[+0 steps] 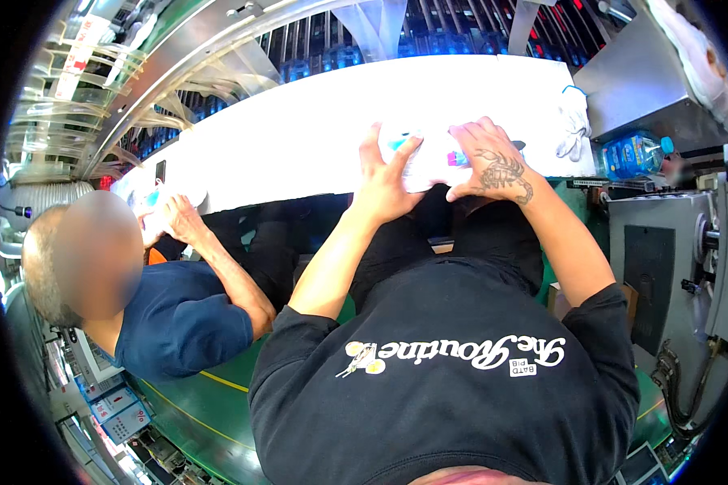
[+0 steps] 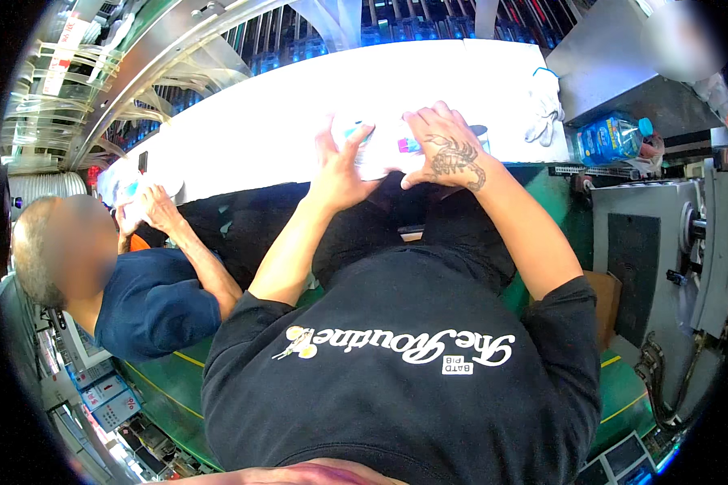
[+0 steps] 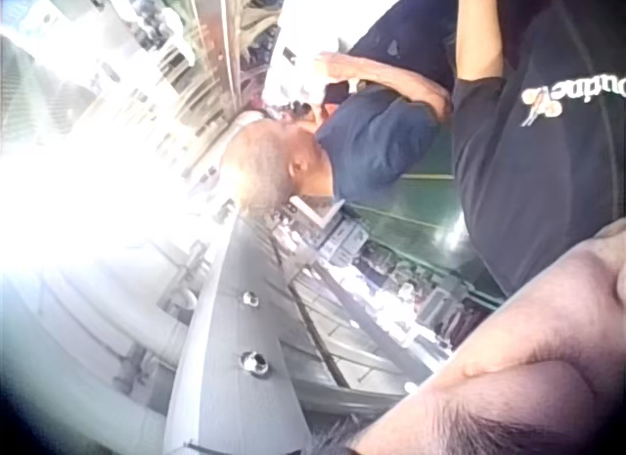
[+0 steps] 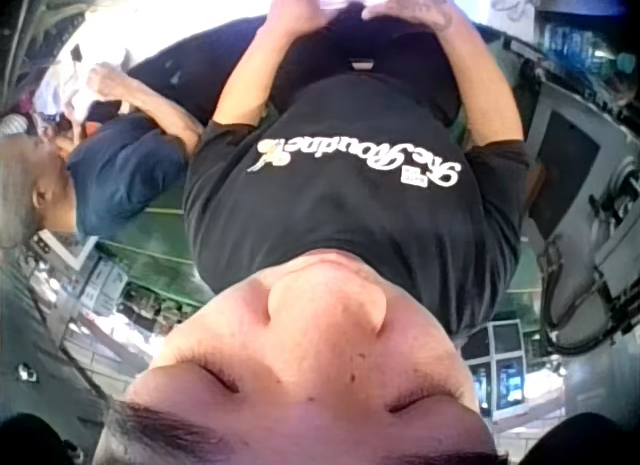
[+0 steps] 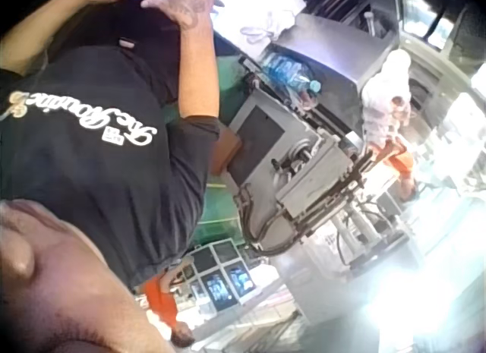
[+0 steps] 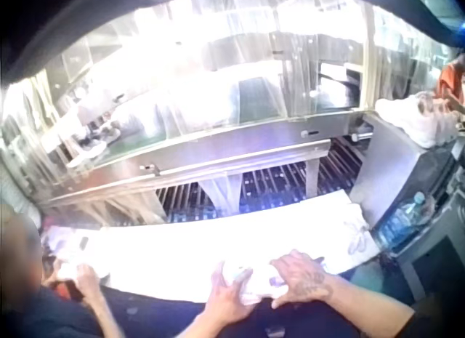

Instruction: The person assembles a white shoe by inserting a blue insole and securing the upper fabric. They use a blue utility knife to trim excess material from the shoe's opening. The process involves repeated handling and adjustment of the shoe components on a factory workbench.

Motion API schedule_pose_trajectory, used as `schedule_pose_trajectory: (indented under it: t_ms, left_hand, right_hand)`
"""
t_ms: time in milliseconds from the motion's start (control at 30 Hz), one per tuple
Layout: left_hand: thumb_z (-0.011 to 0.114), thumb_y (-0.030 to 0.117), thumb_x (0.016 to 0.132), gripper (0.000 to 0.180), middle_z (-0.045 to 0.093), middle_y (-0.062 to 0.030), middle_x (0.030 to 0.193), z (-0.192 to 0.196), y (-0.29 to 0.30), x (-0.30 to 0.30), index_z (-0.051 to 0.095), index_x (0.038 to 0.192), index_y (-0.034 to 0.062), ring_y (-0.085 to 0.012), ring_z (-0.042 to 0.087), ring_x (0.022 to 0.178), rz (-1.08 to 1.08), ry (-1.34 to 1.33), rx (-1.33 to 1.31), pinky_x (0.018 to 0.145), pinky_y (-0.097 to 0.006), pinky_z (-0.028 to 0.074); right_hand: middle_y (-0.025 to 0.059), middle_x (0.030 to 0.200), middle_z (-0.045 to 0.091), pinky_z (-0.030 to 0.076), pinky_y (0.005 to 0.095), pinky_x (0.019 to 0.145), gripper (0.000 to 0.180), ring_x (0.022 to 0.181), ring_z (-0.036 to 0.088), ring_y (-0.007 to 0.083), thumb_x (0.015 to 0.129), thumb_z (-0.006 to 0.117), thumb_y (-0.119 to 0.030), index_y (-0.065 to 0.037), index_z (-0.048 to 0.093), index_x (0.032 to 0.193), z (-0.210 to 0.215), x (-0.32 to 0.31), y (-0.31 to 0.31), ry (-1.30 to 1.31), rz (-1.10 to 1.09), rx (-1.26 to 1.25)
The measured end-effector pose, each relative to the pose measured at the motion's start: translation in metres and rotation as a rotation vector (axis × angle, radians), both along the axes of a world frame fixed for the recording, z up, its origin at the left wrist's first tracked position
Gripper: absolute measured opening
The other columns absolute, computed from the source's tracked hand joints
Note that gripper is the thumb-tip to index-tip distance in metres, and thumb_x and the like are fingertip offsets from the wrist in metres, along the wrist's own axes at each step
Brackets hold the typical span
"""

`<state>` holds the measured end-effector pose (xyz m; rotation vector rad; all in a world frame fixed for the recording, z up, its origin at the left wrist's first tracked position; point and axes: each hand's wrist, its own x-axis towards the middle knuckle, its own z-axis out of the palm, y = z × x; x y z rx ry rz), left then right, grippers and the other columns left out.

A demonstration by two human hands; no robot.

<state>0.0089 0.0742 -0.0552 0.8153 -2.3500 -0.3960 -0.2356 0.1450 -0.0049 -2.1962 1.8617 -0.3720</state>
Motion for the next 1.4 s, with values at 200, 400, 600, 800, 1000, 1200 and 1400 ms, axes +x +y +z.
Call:
schedule_pose_trajectory:
  t_ms: [200,400,600,800,1000,1200,1400]
  left_hand:
    - [0.101,0.016,0.069,0.102,0.039,-0.0300,0.154,0.012,0.001,0.015,0.046,0.155,0.0156,-0.0533,0.050,0.140,-0.063,0.017,0.088,0.105,-0.058,0.056]
    - [0.101,0.017,0.070,0.105,0.054,-0.0243,0.147,0.056,0.013,-0.008,0.041,0.156,0.0135,-0.0475,0.056,0.137,-0.234,0.230,-0.078,0.101,-0.053,0.058]
    - [0.100,0.017,0.072,0.109,0.046,-0.0249,0.159,0.030,0.005,-0.067,0.036,0.159,0.0113,-0.0450,0.055,0.141,-0.346,0.272,0.304,0.111,-0.051,0.053]
    - [0.100,0.017,0.071,0.103,0.048,-0.0220,0.152,0.020,-0.001,-0.092,0.040,0.155,0.0092,-0.0414,0.056,0.139,-0.432,0.074,0.337,0.114,-0.047,0.050]
    - [0.096,0.013,0.070,0.083,0.056,-0.0219,0.134,0.037,-0.021,-0.053,0.056,0.142,0.0141,-0.0430,0.058,0.123,-0.174,0.077,0.036,0.102,-0.050,0.051]
    - [0.094,0.021,0.072,0.082,0.059,-0.0182,0.128,0.035,-0.030,-0.028,0.061,0.147,0.0252,-0.0373,0.058,0.121,-0.009,-0.436,-0.167,0.098,-0.048,0.051]
    - [0.100,0.037,0.070,0.090,0.058,-0.0208,0.136,0.046,-0.017,-0.035,0.059,0.149,0.0251,-0.0408,0.057,0.126,0.051,-0.412,-0.033,0.104,-0.051,0.051]
  right_hand:
    - [0.0148,0.128,0.071,0.051,0.0469,0.107,0.082,0.118,0.064,0.0351,0.077,0.092,-0.055,-0.006,0.066,0.138,-0.014,-0.008,0.021,-0.085,-0.009,-0.239]
    - [0.0110,0.112,0.074,0.058,0.0398,0.091,0.063,0.100,0.070,0.0278,0.083,0.095,-0.034,-0.006,0.070,0.133,0.001,-0.011,0.062,-0.548,-0.225,-0.165]
    - [0.0116,0.115,0.073,0.058,0.0384,0.094,0.071,0.103,0.071,0.0249,0.082,0.096,-0.028,-0.005,0.063,0.141,0.016,-0.036,0.090,-0.761,-0.381,0.090]
    - [0.0151,0.117,0.073,0.056,0.0391,0.099,0.076,0.107,0.070,0.0253,0.081,0.096,-0.028,-0.001,0.056,0.140,0.035,-0.051,0.093,-0.700,-0.281,0.261]
    - [0.0053,0.095,0.075,0.057,0.0295,0.080,0.049,0.084,0.069,0.0150,0.103,0.075,-0.049,-0.001,0.077,0.113,0.019,-0.062,0.084,-1.074,-0.218,-0.114]
    - [0.0080,0.082,0.068,0.059,0.0336,0.073,0.084,0.077,0.068,0.0186,0.103,0.050,-0.074,0.002,0.066,0.136,0.005,-0.041,0.018,-1.637,-0.248,-0.068]
    - [0.0031,0.073,0.059,0.052,0.0302,0.058,0.051,0.061,0.059,0.0127,0.109,0.063,-0.057,-0.007,0.059,0.104,0.000,-0.002,-0.045,-1.902,-0.567,-0.257]
